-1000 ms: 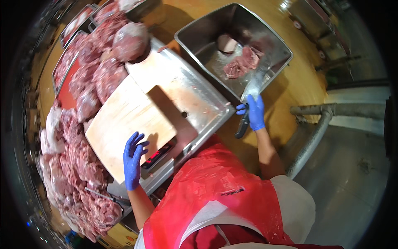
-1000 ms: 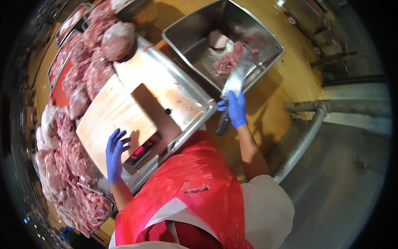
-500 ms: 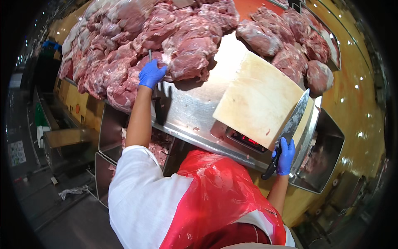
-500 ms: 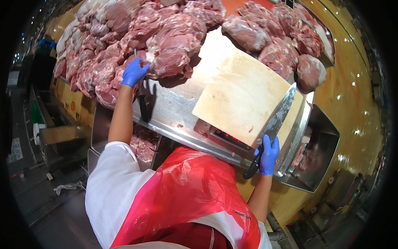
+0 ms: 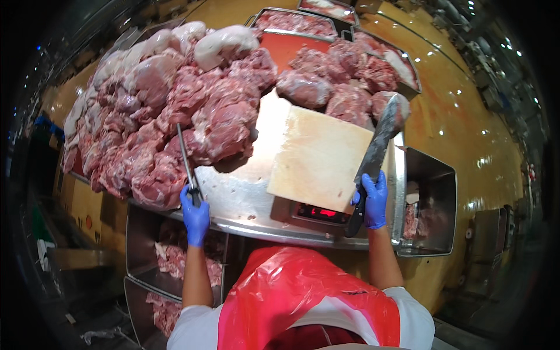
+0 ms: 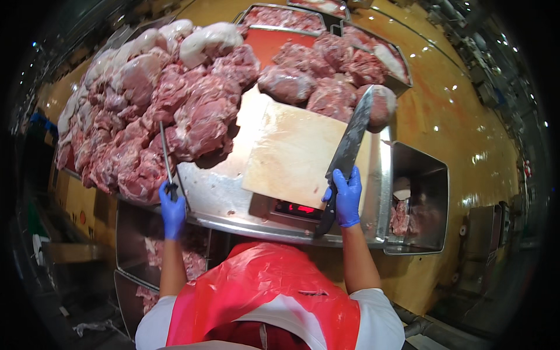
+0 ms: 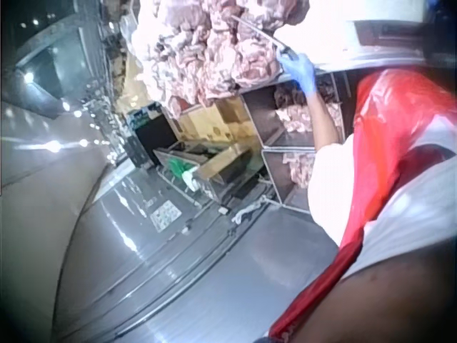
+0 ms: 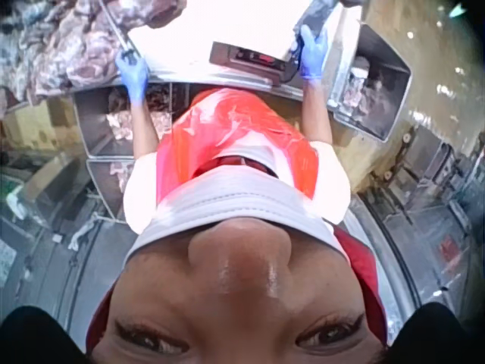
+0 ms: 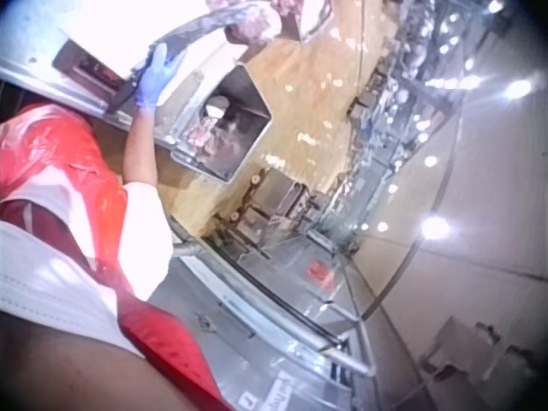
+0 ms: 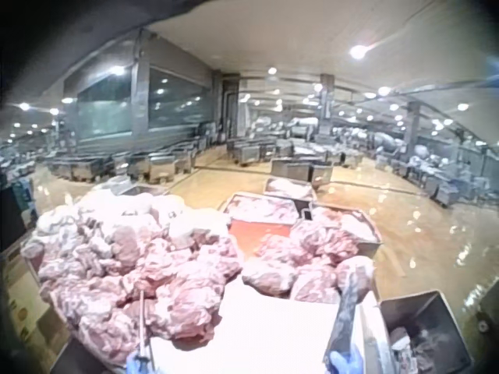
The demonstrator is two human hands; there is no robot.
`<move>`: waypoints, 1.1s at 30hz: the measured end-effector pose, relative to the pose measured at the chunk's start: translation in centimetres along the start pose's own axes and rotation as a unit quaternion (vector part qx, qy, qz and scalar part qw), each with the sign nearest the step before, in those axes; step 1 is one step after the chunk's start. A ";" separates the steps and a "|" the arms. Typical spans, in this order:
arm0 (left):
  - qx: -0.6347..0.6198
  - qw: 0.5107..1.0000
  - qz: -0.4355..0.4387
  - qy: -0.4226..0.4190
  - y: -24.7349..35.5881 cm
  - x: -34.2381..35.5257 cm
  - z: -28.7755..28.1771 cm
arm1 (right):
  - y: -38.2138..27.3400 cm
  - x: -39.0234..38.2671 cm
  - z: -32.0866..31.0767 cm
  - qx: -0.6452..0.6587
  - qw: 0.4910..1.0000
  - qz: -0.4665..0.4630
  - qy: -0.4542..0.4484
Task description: The person cuts large pieces of raw meat on a cutting board using a knife, trims fat, and places the trimmed pieces into a metal bin. The person also weighs the meat on a digital scale and moves pieces between the board and the bin.
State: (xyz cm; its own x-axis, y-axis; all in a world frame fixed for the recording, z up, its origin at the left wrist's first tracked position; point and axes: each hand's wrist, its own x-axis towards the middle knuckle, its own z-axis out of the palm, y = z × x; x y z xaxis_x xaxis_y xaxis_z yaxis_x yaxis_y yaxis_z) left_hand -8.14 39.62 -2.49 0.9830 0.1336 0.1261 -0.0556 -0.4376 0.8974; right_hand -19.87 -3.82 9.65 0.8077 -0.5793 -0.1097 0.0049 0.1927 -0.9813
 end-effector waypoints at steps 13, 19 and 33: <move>0.234 0.920 0.208 -0.235 15.7 -12.9 13.7 | 2.9 -22.0 -20.0 -0.110 0.966 0.062 -0.225; 0.238 0.706 0.549 -0.379 16.8 -18.7 16.8 | 11.2 -30.4 -28.5 -0.176 0.953 0.210 -0.127; 0.226 0.668 0.693 -0.148 23.0 -14.4 7.7 | 8.8 -29.8 -31.8 -0.193 0.885 0.296 -0.304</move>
State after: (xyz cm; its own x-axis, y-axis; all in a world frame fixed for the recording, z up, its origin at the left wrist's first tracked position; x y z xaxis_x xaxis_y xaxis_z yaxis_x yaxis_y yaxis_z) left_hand -22.21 20.74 13.10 0.0373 -0.8312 0.5547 -0.9557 -0.1919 -0.2232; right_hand -62.70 -10.06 -0.80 0.7700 0.0873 -0.6321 -0.6319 -0.0334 -0.7744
